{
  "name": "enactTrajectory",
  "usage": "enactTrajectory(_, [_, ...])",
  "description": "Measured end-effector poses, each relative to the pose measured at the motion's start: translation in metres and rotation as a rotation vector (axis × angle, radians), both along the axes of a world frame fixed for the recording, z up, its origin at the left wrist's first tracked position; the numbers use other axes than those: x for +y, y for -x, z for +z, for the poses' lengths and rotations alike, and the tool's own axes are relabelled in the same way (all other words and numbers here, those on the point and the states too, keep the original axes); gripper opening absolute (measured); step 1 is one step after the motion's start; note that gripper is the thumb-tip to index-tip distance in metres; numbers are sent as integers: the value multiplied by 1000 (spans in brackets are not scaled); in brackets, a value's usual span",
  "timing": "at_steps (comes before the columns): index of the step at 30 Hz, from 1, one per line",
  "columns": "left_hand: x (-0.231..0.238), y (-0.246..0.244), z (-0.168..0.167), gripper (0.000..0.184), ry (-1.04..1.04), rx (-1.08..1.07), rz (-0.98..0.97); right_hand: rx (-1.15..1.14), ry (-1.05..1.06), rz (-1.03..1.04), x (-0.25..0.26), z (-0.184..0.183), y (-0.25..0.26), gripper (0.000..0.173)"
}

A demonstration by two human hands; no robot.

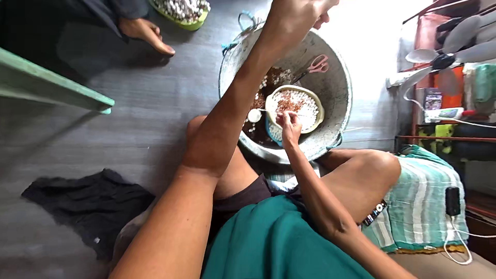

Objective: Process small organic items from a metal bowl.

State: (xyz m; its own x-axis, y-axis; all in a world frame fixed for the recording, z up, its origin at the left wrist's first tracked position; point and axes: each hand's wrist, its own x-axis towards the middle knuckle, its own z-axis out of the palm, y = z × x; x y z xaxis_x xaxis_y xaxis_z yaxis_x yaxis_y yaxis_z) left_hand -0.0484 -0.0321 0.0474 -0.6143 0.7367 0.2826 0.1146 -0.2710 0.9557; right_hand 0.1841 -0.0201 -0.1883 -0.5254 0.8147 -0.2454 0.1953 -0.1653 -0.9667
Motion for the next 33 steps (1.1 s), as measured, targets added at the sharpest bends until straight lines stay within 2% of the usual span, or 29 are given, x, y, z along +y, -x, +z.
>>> enactTrajectory(3, [1,-1,-3,15,-72,16,-61,223,394,-294,31,54,-16,14])
enactTrajectory(5, [1,-7,-4,15,-81,29,-71,369,447,-342,52,91,-29,12])
enactTrajectory(10, [5,-22,-7,11,-59,77,-76,592,183,-156,87,189,-44,17])
enactTrajectory(13, [7,-32,-10,11,-24,105,-85,611,22,-162,100,223,-34,17])
enactTrajectory(17, [9,-41,-11,11,1,146,-61,632,-30,-212,107,238,-18,15])
enactTrajectory(24, [9,-39,-13,10,106,373,91,591,-121,-201,106,241,-7,14])
enactTrajectory(33, [8,-41,-12,12,132,424,115,553,-213,-208,103,238,-1,13])
